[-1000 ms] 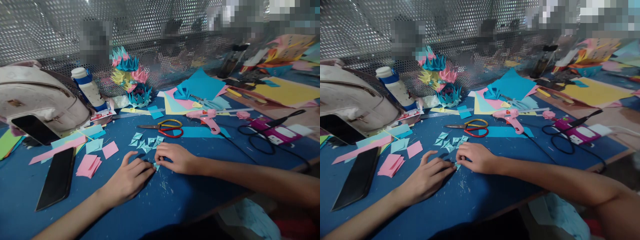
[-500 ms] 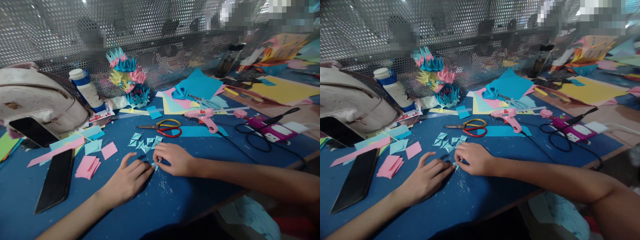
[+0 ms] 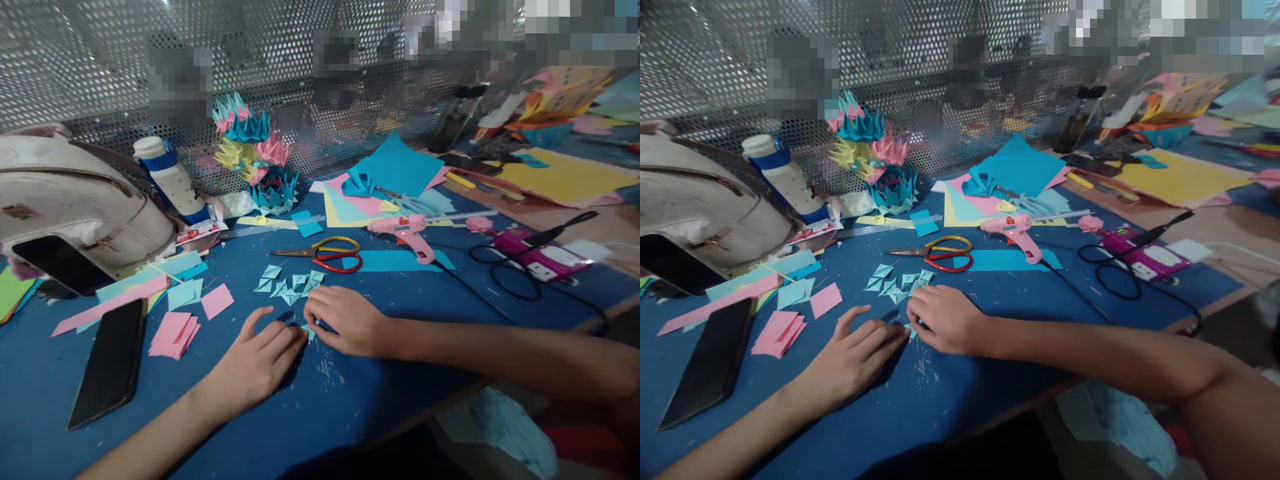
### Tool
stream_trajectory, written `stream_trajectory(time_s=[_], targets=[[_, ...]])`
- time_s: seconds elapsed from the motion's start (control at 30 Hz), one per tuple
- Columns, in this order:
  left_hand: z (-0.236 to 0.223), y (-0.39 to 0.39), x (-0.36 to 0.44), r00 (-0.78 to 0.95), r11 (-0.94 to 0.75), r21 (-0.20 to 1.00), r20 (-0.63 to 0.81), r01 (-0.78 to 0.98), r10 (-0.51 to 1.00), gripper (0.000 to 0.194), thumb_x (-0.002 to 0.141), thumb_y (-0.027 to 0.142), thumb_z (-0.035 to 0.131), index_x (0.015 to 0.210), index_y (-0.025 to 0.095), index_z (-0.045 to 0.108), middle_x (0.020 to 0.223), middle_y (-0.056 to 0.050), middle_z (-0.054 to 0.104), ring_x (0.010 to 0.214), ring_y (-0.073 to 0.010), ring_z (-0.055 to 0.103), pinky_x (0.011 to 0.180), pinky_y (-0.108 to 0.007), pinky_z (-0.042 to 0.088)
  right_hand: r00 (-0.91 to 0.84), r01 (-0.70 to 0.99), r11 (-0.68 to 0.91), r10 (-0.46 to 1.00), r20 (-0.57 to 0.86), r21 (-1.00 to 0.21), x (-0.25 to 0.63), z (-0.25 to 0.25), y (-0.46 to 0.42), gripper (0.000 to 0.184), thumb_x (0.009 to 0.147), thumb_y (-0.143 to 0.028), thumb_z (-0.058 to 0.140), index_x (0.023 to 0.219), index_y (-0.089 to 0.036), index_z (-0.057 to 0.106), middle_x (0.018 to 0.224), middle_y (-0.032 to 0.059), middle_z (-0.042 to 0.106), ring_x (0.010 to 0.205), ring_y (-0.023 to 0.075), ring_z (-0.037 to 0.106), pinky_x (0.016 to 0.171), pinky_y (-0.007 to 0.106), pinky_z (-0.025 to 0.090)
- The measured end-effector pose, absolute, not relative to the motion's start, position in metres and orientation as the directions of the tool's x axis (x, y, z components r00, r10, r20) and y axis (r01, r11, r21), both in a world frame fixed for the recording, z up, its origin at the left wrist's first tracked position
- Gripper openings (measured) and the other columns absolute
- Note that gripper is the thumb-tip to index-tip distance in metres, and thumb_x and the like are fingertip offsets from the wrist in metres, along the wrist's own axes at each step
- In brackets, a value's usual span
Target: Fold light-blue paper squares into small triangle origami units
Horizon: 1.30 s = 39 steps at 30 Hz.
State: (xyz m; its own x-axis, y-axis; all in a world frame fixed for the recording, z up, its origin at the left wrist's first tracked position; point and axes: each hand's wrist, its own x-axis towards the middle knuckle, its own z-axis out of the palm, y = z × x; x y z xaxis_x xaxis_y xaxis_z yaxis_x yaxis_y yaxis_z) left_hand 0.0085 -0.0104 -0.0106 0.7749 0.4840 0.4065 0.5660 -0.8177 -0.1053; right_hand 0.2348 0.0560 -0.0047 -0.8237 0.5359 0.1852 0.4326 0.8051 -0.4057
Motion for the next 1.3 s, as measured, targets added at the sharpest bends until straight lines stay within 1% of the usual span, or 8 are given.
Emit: stream_trajectory(time_s=[0.2, 0.33, 0.53, 0.73, 0.9, 0.97, 1.17, 1.3], targets=[[-0.006, -0.012, 0.011, 0.787, -0.813, -0.154, 0.403, 0.562, 0.468, 0.033, 0.104, 0.011, 0.035, 0.118, 0.008, 0.065, 0.102, -0.008, 0.070, 0.091, -0.0181, 0.059, 0.117, -0.046, 0.016, -0.833, 0.425, 0.812, 0.524, 0.177, -0.400, 0.236, -0.004, 0.057, 0.005, 0.089, -0.016, 0.053, 0.085, -0.017, 0.054, 0.088, 0.0035, 0.058, 0.080, 0.0161, 0.048, 0.072, 0.029, 0.034], [-0.007, -0.013, 0.011, 0.797, -0.812, -0.175, 0.387, 0.557, 0.463, 0.036, 0.104, 0.011, 0.032, 0.118, 0.008, 0.065, 0.104, -0.009, 0.069, 0.094, -0.0193, 0.059, 0.117, -0.047, 0.016, -0.836, 0.426, 0.814, 0.521, 0.172, -0.395, 0.235, -0.002, 0.056, 0.006, 0.090, -0.017, 0.050, 0.084, -0.017, 0.054, 0.089, 0.0047, 0.058, 0.079, 0.0164, 0.047, 0.072, 0.029, 0.034], [-0.008, -0.014, 0.011, 0.800, -0.800, -0.191, 0.353, 0.569, 0.485, 0.034, 0.102, 0.010, 0.036, 0.123, 0.006, 0.062, 0.106, -0.010, 0.068, 0.097, -0.0210, 0.058, 0.117, -0.048, 0.015, -0.833, 0.425, 0.814, 0.523, 0.182, -0.396, 0.235, -0.002, 0.055, 0.006, 0.090, -0.016, 0.050, 0.085, -0.017, 0.053, 0.089, 0.0047, 0.058, 0.078, 0.0167, 0.047, 0.071, 0.029, 0.033], [-0.012, -0.012, 0.009, 0.765, -0.794, -0.113, 0.376, 0.598, 0.522, 0.031, 0.102, 0.012, 0.038, 0.122, 0.010, 0.062, 0.103, -0.007, 0.069, 0.093, -0.0193, 0.060, 0.117, -0.047, 0.016, -0.833, 0.408, 0.787, 0.529, 0.165, -0.462, 0.238, -0.003, 0.060, 0.007, 0.093, -0.019, 0.052, 0.087, -0.017, 0.055, 0.089, 0.0034, 0.058, 0.080, 0.0158, 0.049, 0.073, 0.029, 0.035], [-0.016, -0.008, 0.007, 0.732, -0.802, -0.025, 0.428, 0.596, 0.530, 0.028, 0.100, 0.012, 0.041, 0.117, 0.013, 0.063, 0.101, -0.005, 0.071, 0.089, -0.0166, 0.061, 0.115, -0.047, 0.021, -0.841, 0.363, 0.754, 0.518, 0.157, -0.547, 0.239, -0.004, 0.064, 0.011, 0.095, -0.028, 0.057, 0.091, -0.018, 0.059, 0.088, 0.0018, 0.060, 0.083, 0.0159, 0.053, 0.075, 0.029, 0.037], [-0.017, -0.008, 0.006, 0.723, -0.803, -0.001, 0.435, 0.596, 0.537, 0.027, 0.099, 0.012, 0.042, 0.117, 0.014, 0.063, 0.102, -0.005, 0.071, 0.089, -0.0163, 0.061, 0.115, -0.047, 0.021, -0.849, 0.344, 0.749, 0.505, 0.153, -0.566, 0.238, -0.004, 0.065, 0.012, 0.096, -0.026, 0.055, 0.089, -0.018, 0.059, 0.086, 0.0012, 0.059, 0.082, 0.0153, 0.052, 0.074, 0.028, 0.037], [-0.017, -0.009, 0.004, 0.718, -0.803, 0.037, 0.426, 0.594, 0.551, 0.028, 0.097, 0.011, 0.046, 0.119, 0.015, 0.062, 0.100, -0.005, 0.070, 0.089, -0.0166, 0.062, 0.114, -0.049, 0.022, -0.828, 0.397, 0.726, 0.547, 0.122, -0.562, 0.232, -0.002, 0.062, 0.006, 0.088, -0.016, 0.054, 0.082, -0.018, 0.054, 0.082, 0.0005, 0.057, 0.078, 0.0146, 0.049, 0.072, 0.028, 0.034], [-0.015, -0.009, 0.003, 0.718, -0.806, 0.042, 0.427, 0.591, 0.549, 0.028, 0.096, 0.010, 0.045, 0.118, 0.014, 0.063, 0.100, -0.006, 0.070, 0.089, -0.0173, 0.062, 0.113, -0.049, 0.024, -0.813, 0.439, 0.721, 0.573, 0.105, -0.535, 0.229, 0.000, 0.059, 0.005, 0.086, -0.015, 0.052, 0.083, -0.018, 0.053, 0.085, 0.0019, 0.059, 0.079, 0.0155, 0.050, 0.072, 0.028, 0.034]])
